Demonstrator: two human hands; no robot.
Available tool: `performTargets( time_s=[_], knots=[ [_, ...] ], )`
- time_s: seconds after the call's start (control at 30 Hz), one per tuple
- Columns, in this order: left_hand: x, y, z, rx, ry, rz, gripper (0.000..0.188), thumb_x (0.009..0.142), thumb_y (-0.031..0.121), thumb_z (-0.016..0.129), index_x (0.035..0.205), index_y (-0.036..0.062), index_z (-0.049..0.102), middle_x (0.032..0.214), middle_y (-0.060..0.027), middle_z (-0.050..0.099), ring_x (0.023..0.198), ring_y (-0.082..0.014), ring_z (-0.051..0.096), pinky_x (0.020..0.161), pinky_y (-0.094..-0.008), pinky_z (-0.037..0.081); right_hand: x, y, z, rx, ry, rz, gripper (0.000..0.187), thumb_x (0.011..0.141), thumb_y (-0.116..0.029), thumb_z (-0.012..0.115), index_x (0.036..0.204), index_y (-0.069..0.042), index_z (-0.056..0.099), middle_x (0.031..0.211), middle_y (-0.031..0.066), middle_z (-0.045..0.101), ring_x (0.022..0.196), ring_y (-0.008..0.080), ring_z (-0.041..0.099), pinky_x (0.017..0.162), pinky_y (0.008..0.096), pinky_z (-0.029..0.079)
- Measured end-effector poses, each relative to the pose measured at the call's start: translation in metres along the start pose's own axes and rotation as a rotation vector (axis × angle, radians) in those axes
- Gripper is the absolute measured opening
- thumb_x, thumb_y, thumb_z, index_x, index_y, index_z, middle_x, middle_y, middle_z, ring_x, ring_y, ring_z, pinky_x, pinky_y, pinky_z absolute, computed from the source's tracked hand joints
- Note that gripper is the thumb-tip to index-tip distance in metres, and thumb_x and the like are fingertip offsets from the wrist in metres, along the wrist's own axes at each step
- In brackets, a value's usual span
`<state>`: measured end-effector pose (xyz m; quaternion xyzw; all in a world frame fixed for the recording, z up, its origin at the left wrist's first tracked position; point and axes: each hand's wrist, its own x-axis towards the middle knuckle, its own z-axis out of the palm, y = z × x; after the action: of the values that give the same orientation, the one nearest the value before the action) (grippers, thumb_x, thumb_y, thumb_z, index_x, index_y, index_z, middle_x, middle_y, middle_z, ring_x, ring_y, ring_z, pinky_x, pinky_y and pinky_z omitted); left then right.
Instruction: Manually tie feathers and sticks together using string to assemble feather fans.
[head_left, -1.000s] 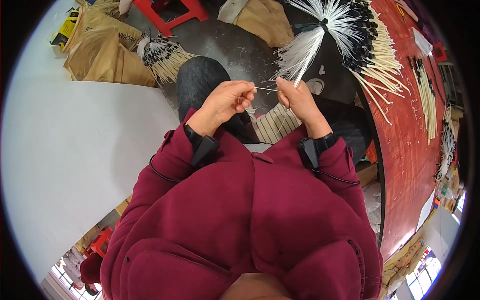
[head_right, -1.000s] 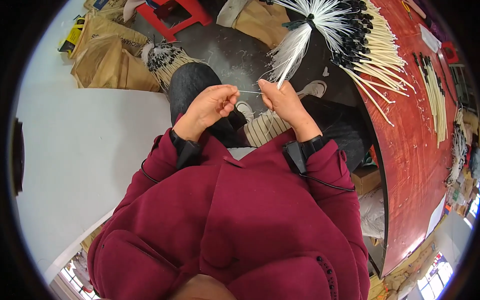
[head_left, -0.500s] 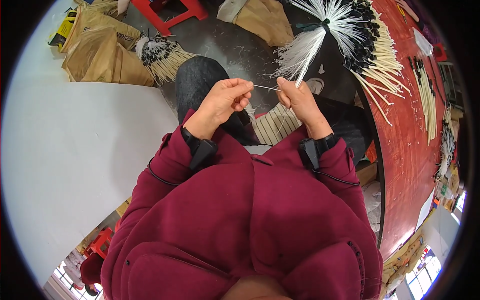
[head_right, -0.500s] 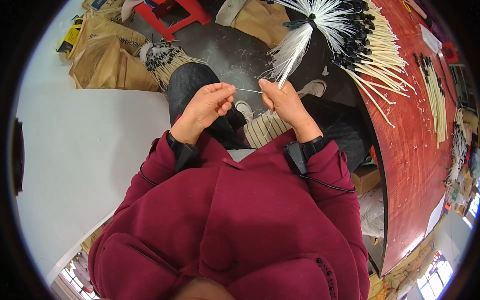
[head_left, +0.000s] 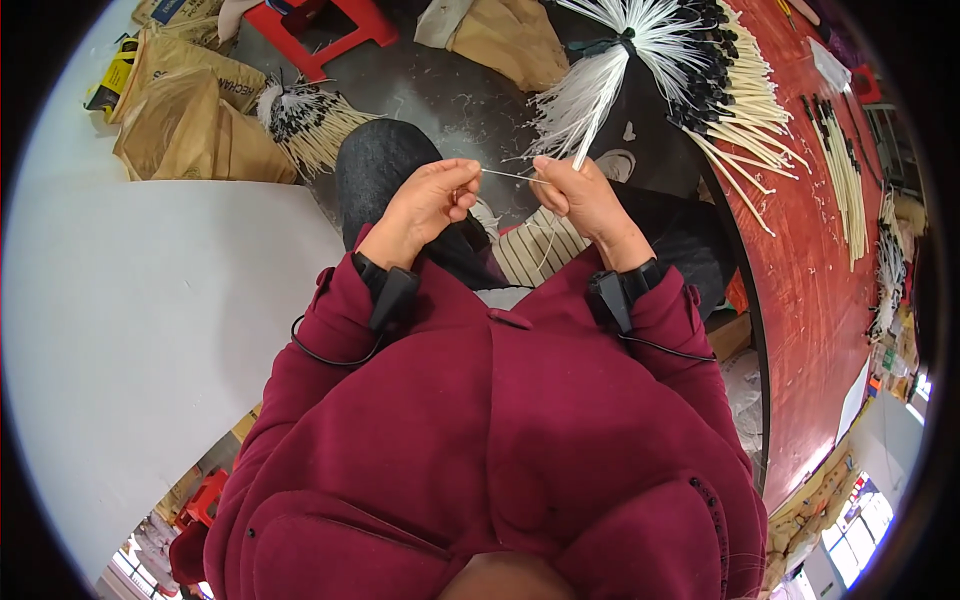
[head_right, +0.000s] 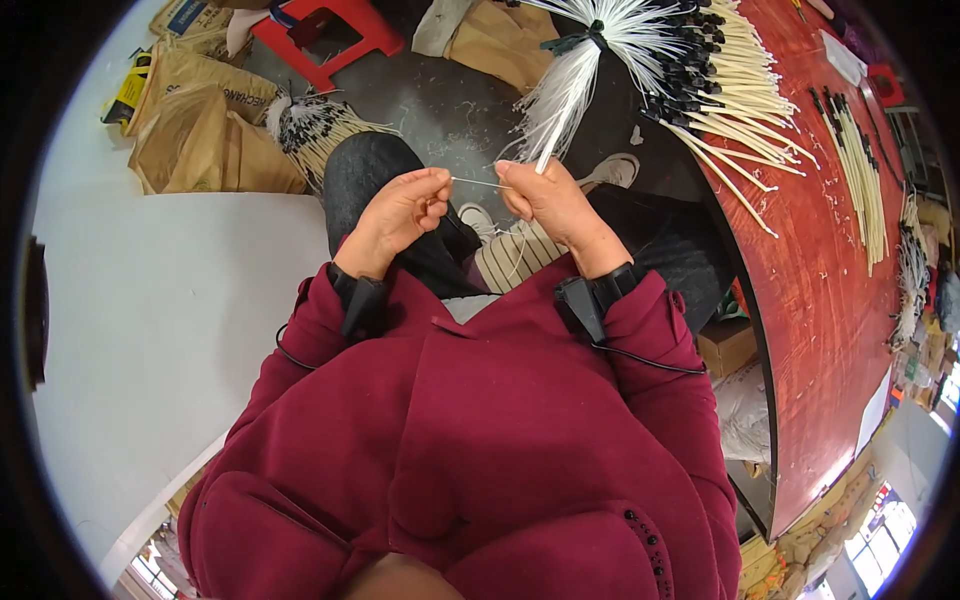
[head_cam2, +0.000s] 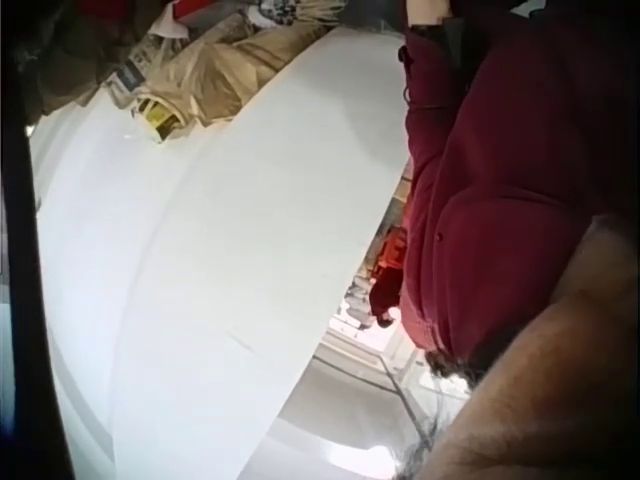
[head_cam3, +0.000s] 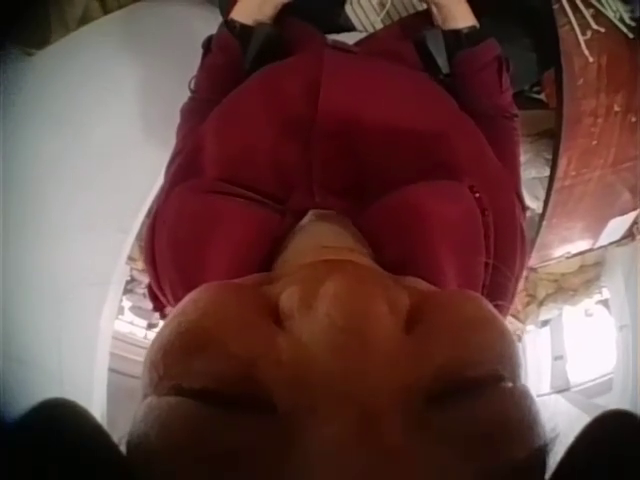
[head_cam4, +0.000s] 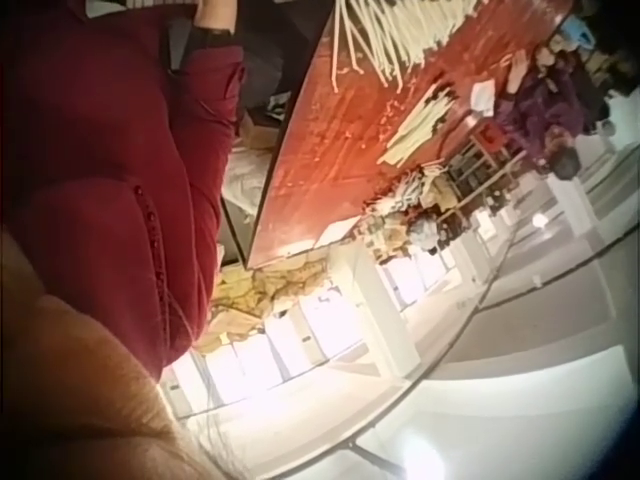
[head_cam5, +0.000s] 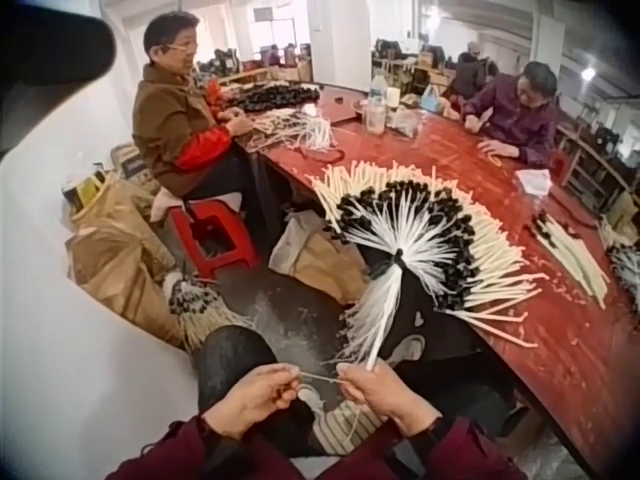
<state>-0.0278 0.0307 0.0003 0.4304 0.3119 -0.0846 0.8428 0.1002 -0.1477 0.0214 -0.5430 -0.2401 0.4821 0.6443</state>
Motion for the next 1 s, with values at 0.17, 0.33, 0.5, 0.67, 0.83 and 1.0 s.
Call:
performTargets(
  time_s=[0.17, 0.33, 0.5, 0.67, 0.83, 1.0],
  knots=[
    [-0.025, 0.021, 0.034, 0.003, 0.095, 0.063, 0.017, 0.092, 0.024, 0.057, 0.088, 0.0075, 0.058, 0.072, 0.0024, 0.054, 0.055, -0.0054, 0.046, 0.044, -0.0172, 0.031, -0.003, 0.004, -0.003, 0.114, 0.008, -0.02, 0.052, 0.093, -0.022, 0.046, 0.044, -0.011, 0.035, 0.043, -0.0004, 0.034, 0.045, 0.0104, 0.035, 0.05, 0.0244, 0.03],
    [-0.016, 0.01, 0.022, 0.141, -0.024, 0.197, 0.018, 0.092, 0.024, 0.056, 0.089, 0.0069, 0.058, 0.073, 0.0021, 0.054, 0.055, -0.0056, 0.046, 0.044, -0.017, 0.031, -0.004, -0.001, 0.0, 0.115, -0.015, -0.043, 0.053, 0.094, -0.023, 0.045, 0.044, -0.011, 0.033, 0.043, 0.0, 0.034, 0.044, 0.0113, 0.035, 0.05, 0.0245, 0.03],
    [-0.012, 0.011, -0.008, -0.069, -0.244, 0.006, 0.016, 0.091, 0.022, 0.056, 0.088, 0.0062, 0.058, 0.073, 0.0012, 0.055, 0.056, -0.0053, 0.046, 0.045, -0.017, 0.031, 0.0, 0.008, -0.009, 0.137, -0.099, 0.016, 0.053, 0.096, -0.027, 0.041, 0.046, -0.009, 0.043, 0.045, 0.0032, 0.043, 0.05, 0.0128, 0.04, 0.058, 0.0264, 0.033],
    [-0.01, 0.03, -0.014, -0.134, 0.107, 0.16, 0.012, 0.09, 0.017, 0.058, 0.089, 0.0053, 0.058, 0.073, 0.0012, 0.054, 0.056, -0.0049, 0.044, 0.046, -0.0178, 0.032, -0.001, 0.006, -0.001, -0.012, 0.082, -0.032, 0.052, 0.098, -0.03, 0.034, 0.065, -0.002, 0.064, 0.069, 0.0086, 0.063, 0.065, 0.0139, 0.051, 0.067, 0.0262, 0.038],
    [-0.004, 0.023, 0.006, 0.51, 0.533, 1.011, 0.008, 0.087, 0.012, 0.059, 0.088, 0.0039, 0.059, 0.072, 0.0032, 0.054, 0.057, -0.0034, 0.044, 0.048, -0.0187, 0.034, -0.001, 0.005, 0.007, -0.147, 0.04, -0.082, 0.055, 0.1, -0.031, 0.026, 0.094, 0.003, 0.069, 0.108, 0.0107, 0.065, 0.086, 0.0151, 0.055, 0.079, 0.0258, 0.04],
    [-0.039, 0.004, 0.069, 0.684, 0.07, 0.581, 0.011, 0.08, 0.012, 0.068, 0.081, 0.0014, 0.064, 0.07, 0.0023, 0.059, 0.06, -0.003, 0.049, 0.051, -0.0197, 0.038, 0.0, 0.013, 0.007, 0.073, 0.042, -0.067, 0.055, 0.1, -0.03, 0.023, 0.1, 0.004, 0.067, 0.118, 0.0092, 0.061, 0.096, 0.0165, 0.055, 0.088, 0.028, 0.041]
  ],
)
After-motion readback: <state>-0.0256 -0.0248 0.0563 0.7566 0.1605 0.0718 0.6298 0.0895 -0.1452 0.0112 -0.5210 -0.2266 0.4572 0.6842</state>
